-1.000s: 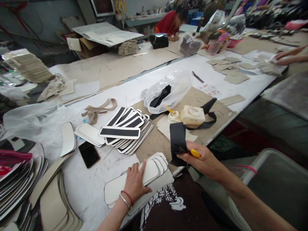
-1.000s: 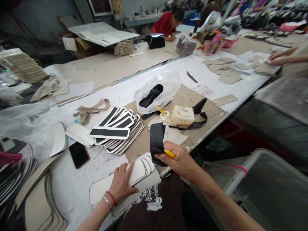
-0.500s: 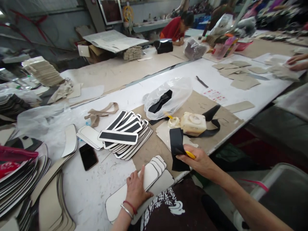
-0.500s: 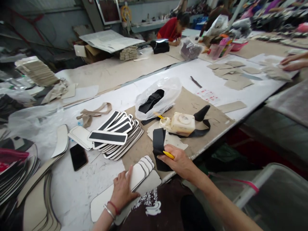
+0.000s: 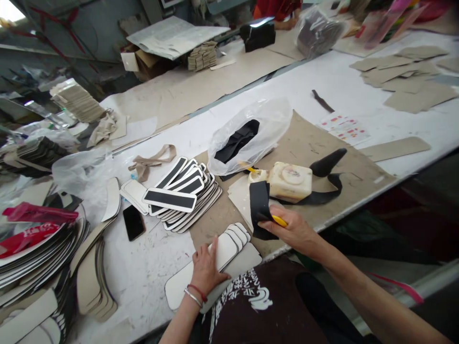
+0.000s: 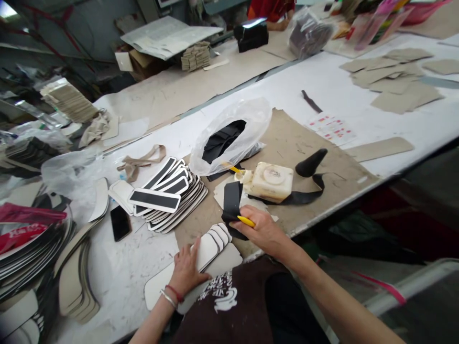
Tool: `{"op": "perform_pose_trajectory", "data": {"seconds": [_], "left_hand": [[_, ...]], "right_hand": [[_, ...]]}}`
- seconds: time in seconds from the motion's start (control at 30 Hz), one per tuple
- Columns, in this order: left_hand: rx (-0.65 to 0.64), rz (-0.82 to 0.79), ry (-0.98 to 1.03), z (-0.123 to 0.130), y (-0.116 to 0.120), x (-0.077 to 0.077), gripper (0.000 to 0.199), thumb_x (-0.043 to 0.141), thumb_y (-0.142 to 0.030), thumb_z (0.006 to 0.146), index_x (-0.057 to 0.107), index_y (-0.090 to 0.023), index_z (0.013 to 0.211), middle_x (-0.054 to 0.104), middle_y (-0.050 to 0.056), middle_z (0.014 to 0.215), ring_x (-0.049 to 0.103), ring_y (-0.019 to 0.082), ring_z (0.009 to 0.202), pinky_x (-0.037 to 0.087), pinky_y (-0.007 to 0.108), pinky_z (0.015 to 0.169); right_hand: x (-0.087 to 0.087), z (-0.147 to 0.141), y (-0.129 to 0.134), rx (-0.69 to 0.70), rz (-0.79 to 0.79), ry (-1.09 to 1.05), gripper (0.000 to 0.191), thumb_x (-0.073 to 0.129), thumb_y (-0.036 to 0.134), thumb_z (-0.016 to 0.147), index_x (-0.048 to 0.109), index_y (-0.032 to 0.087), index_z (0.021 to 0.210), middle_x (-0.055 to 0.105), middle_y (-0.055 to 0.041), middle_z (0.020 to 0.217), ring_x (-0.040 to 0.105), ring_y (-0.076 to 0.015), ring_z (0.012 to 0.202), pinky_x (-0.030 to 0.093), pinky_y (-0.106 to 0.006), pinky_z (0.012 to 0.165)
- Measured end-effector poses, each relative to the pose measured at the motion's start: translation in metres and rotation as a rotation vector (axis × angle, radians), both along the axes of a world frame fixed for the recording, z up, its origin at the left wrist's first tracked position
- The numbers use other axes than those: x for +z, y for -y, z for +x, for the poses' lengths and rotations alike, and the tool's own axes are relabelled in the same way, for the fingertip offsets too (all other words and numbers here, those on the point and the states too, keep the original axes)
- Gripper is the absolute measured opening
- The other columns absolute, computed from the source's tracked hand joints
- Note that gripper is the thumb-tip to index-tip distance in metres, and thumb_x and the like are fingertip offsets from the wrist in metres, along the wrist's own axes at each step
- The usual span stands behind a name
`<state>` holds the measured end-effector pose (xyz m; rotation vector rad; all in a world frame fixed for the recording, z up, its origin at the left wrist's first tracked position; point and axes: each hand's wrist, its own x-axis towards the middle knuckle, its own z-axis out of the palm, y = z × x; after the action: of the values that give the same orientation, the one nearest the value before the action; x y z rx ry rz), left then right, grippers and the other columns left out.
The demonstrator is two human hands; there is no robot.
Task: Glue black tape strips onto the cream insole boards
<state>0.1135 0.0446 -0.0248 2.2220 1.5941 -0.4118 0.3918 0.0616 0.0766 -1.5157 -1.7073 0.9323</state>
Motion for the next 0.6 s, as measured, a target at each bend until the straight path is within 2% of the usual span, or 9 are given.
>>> {"op": "perform_pose_trajectory", "data": {"seconds": [0.1, 0.17, 0.27, 0.3, 0.33, 0.4, 0.47, 0.53, 0.6], "left_hand": [[0.0, 0.096, 0.055, 0.001, 0.004, 0.006, 0.118, 0.074, -0.056, 0.044, 0.014, -0.018, 0.139, 0.041, 0.017, 0.126, 0.034, 0.035, 0.118, 0.021, 0.049, 0.098], [0.02, 0.191, 0.114, -0.004, 0.016, 0.014, 0.108, 0.072, -0.055, 0.051, 0.019, -0.018, 0.137, 0.037, 0.017, 0.132, 0.028, 0.035, 0.124, 0.017, 0.051, 0.101], [0.185, 0.346, 0.236, -0.017, 0.053, 0.026, 0.056, 0.057, -0.045, 0.074, 0.043, -0.017, 0.12, 0.052, 0.014, 0.115, 0.043, 0.029, 0.111, 0.03, 0.046, 0.096], [0.302, 0.38, 0.27, -0.023, 0.069, 0.028, 0.037, 0.05, -0.043, 0.08, 0.051, -0.018, 0.106, 0.057, 0.012, 0.1, 0.05, 0.026, 0.1, 0.036, 0.042, 0.091], [0.441, 0.373, 0.287, -0.028, 0.086, 0.028, 0.027, 0.046, -0.044, 0.082, 0.055, -0.019, 0.089, 0.058, 0.008, 0.083, 0.054, 0.023, 0.085, 0.041, 0.039, 0.082], [0.768, 0.233, 0.305, -0.036, 0.116, 0.023, 0.033, 0.046, -0.05, 0.08, 0.048, -0.021, 0.066, 0.051, 0.002, 0.063, 0.052, 0.02, 0.065, 0.044, 0.036, 0.068], [1.153, 0.061, 0.408, -0.039, 0.135, 0.012, 0.039, 0.053, -0.057, 0.071, 0.046, -0.02, 0.063, 0.05, 0.0, 0.061, 0.053, 0.019, 0.06, 0.044, 0.033, 0.06], [1.513, -0.062, 0.657, -0.037, 0.143, -0.002, 0.043, 0.062, -0.057, 0.063, 0.05, -0.017, 0.073, 0.055, 0.002, 0.07, 0.056, 0.018, 0.065, 0.046, 0.031, 0.06], [1.726, -0.142, 0.947, -0.032, 0.143, -0.012, 0.045, 0.07, -0.05, 0.059, 0.052, -0.015, 0.081, 0.057, 0.003, 0.075, 0.057, 0.016, 0.067, 0.046, 0.027, 0.06]], "right_hand": [[-0.001, 0.002, -0.001, 0.023, -0.008, -0.017, 0.024, 0.048, 0.036, 0.085, 0.05, 0.018, 0.068, 0.045, 0.001, 0.067, 0.044, -0.0122, 0.063, 0.037, -0.025, 0.059], [-0.001, 0.003, -0.002, 0.041, -0.019, -0.023, 0.023, 0.048, 0.036, 0.084, 0.051, 0.018, 0.069, 0.046, 0.0005, 0.067, 0.044, -0.0127, 0.063, 0.037, -0.025, 0.06], [0.001, 0.005, -0.004, 0.078, -0.026, -0.024, 0.023, 0.048, 0.035, 0.084, 0.051, 0.019, 0.068, 0.047, 0.0002, 0.067, 0.045, -0.0132, 0.064, 0.038, -0.025, 0.06], [0.002, 0.006, -0.005, 0.09, -0.025, -0.023, 0.023, 0.048, 0.035, 0.084, 0.05, 0.019, 0.067, 0.047, 0.0004, 0.067, 0.045, -0.0133, 0.064, 0.038, -0.025, 0.059], [0.002, 0.006, -0.006, 0.101, -0.025, -0.02, 0.024, 0.048, 0.035, 0.084, 0.05, 0.019, 0.066, 0.047, 0.0005, 0.066, 0.045, -0.0133, 0.063, 0.038, -0.025, 0.059], [0.0, 0.005, -0.007, 0.114, -0.029, -0.008, 0.025, 0.048, 0.036, 0.084, 0.048, 0.02, 0.065, 0.046, 0.0006, 0.065, 0.045, -0.0133, 0.062, 0.038, -0.025, 0.059], [-0.003, 0.003, -0.008, 0.131, -0.044, 0.008, 0.025, 0.049, 0.037, 0.083, 0.048, 0.02, 0.065, 0.047, 0.0004, 0.065, 0.045, -0.0133, 0.061, 0.038, -0.025, 0.058], [-0.007, 0.001, -0.01, 0.161, -0.064, 0.023, 0.025, 0.049, 0.038, 0.083, 0.048, 0.02, 0.066, 0.048, 0.0004, 0.066, 0.045, -0.0132, 0.061, 0.039, -0.025, 0.057], [-0.011, -0.001, -0.012, 0.197, -0.068, 0.029, 0.025, 0.049, 0.04, 0.082, 0.049, 0.02, 0.067, 0.048, 0.0005, 0.066, 0.045, -0.0129, 0.061, 0.039, -0.024, 0.057]]}}
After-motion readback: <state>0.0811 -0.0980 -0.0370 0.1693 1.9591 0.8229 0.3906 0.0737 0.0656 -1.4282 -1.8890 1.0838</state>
